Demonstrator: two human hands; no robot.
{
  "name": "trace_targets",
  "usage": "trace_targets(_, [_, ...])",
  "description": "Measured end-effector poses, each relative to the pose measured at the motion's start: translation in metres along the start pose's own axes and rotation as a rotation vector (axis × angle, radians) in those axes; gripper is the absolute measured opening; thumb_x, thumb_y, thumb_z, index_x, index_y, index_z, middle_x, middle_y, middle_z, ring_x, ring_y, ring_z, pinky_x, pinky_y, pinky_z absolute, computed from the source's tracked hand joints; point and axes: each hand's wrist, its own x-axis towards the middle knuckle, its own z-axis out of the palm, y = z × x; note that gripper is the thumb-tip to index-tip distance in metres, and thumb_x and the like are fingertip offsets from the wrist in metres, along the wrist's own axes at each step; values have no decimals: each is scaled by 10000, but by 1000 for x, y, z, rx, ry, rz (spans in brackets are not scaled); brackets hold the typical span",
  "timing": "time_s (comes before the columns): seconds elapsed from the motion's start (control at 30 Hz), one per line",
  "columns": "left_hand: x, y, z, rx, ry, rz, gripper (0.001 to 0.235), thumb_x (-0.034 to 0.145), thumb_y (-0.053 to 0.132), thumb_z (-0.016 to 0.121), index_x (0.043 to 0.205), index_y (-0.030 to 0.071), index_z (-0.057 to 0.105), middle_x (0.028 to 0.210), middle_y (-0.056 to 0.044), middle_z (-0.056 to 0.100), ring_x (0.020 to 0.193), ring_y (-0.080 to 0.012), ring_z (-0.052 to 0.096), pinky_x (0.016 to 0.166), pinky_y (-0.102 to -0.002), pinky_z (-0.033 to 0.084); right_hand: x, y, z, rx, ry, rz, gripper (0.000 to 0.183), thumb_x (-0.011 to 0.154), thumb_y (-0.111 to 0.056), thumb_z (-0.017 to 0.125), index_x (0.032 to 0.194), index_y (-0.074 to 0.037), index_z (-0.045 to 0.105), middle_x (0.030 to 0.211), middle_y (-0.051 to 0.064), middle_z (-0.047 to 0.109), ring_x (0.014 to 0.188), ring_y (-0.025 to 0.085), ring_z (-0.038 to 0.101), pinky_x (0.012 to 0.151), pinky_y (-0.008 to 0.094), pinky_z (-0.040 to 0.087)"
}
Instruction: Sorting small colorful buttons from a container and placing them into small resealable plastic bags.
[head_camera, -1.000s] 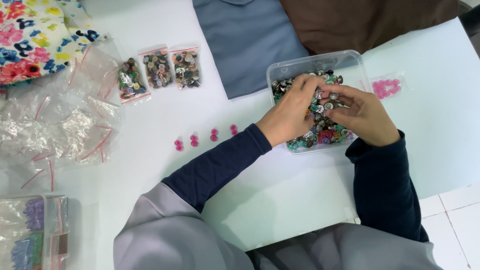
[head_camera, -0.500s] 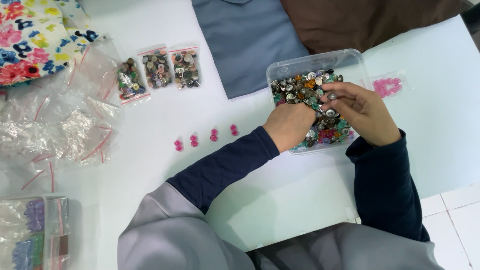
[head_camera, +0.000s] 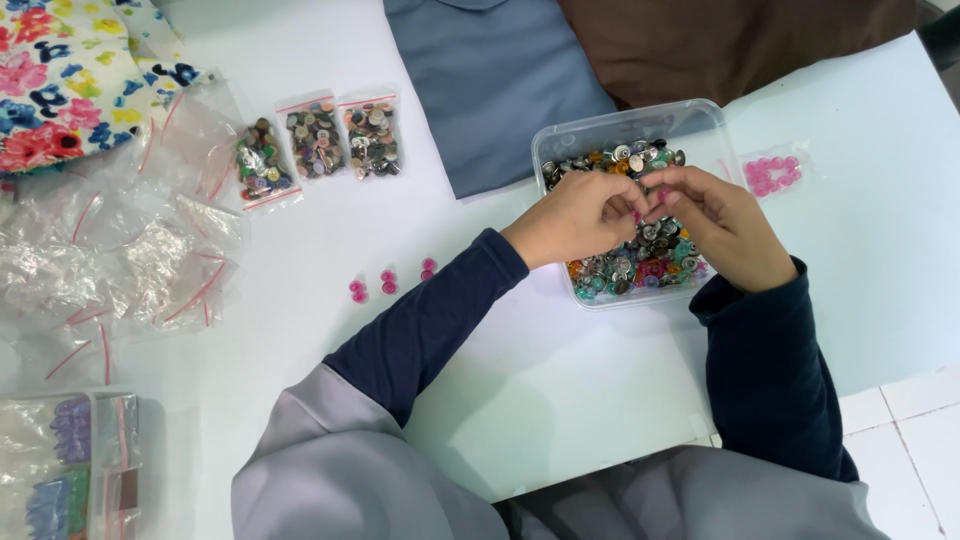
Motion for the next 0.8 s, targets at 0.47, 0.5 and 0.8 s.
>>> trace_targets(0.47, [-7, 4, 5, -6, 46, 55, 84, 861, 186, 696, 932, 155, 729, 810, -25, 787, 732, -130, 767, 726, -252, 618, 1, 9, 2, -123, -16, -31, 191, 992, -91, 630, 1169, -42, 683, 1112, 66, 735, 1033, 169, 702, 983, 292, 547])
trace_targets(0.5, [-7, 3, 6, -23, 64, 58, 62, 860, 179, 696, 916, 154, 701, 834, -27, 785, 757, -139, 770, 732, -253, 620, 1, 12, 2, -136, -9, -39, 191, 975, -66, 651, 1161, -38, 684, 1112, 70, 732, 1023, 169, 698, 997, 291, 546])
trace_targets(0.8, [-13, 2, -6, -401, 92, 83, 131, 862, 82, 728, 959, 43, 649, 835, -150, 734, 743, -206, 782, 684, -271, 669, 4, 30, 11, -317, 156, -126, 222, 947, -40, 784, 1138, -15, 673, 996, 201, 746, 980, 310, 728, 911, 466, 547])
